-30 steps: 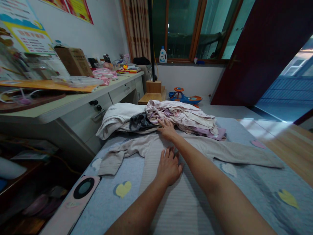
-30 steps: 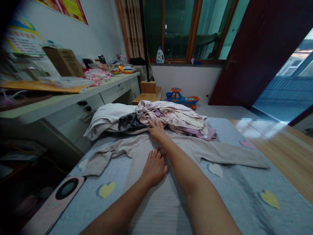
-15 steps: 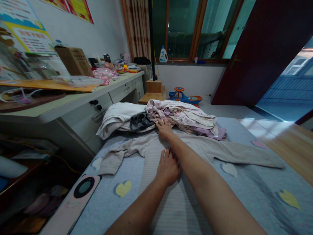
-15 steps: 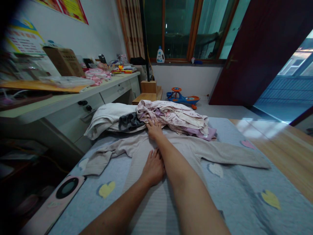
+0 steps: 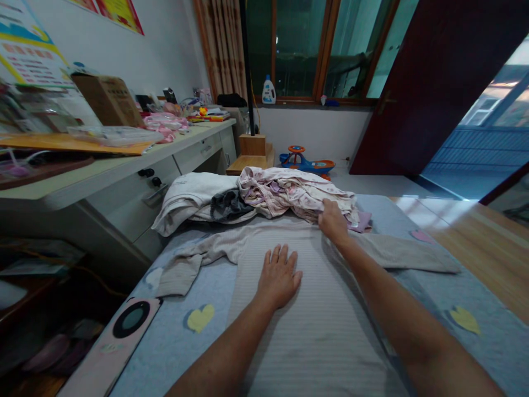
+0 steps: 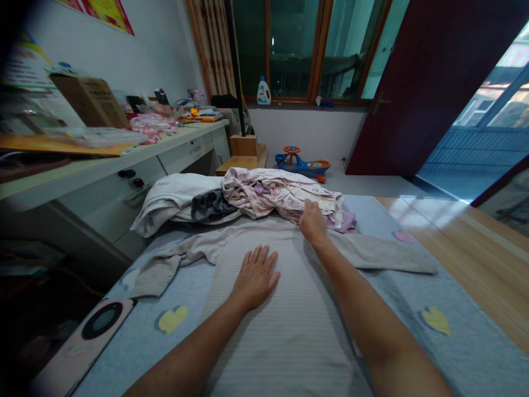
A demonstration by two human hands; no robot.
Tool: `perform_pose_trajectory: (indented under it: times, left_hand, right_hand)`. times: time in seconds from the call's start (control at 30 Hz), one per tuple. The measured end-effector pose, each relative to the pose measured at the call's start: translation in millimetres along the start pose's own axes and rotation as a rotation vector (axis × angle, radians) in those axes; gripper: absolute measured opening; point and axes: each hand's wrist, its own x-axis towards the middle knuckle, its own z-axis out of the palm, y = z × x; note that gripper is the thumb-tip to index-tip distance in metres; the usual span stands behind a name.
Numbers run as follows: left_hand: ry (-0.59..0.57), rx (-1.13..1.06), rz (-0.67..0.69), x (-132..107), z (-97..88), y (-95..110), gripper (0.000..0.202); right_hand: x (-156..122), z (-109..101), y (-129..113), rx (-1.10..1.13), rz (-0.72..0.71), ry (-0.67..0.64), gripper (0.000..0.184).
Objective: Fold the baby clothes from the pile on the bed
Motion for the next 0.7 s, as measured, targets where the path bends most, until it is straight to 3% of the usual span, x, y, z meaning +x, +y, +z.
perform_pose_trajectory:
  times: [0.13,0.3,0.5,0.7]
  left_hand:
    - [0.004,0.004,-0.006,-0.5,-0.1,1.1,0.056]
    - [0.006,-0.002,-0.005,-1.3,-0.1,0.4,0.055]
    - [-0.001,-0.003,-0.006,-0.3,1.8,-1.0,0.057]
    - [0.017,-0.007,-0.002,-0.7,3.3,-1.4,0.057]
  right_hand:
    - [6.2,-7.5,36.9,-0.073,0.246,-0.085,0.07]
    - [17.7,3.0,45.6,-0.093,0.31,-0.196,0.089]
    - [36.7,11.4,53.3,-0.101,0.272,-0.207,0.063]
    - [53.3,16.5,63.1,-0.092,0.216,-0.041,0.055]
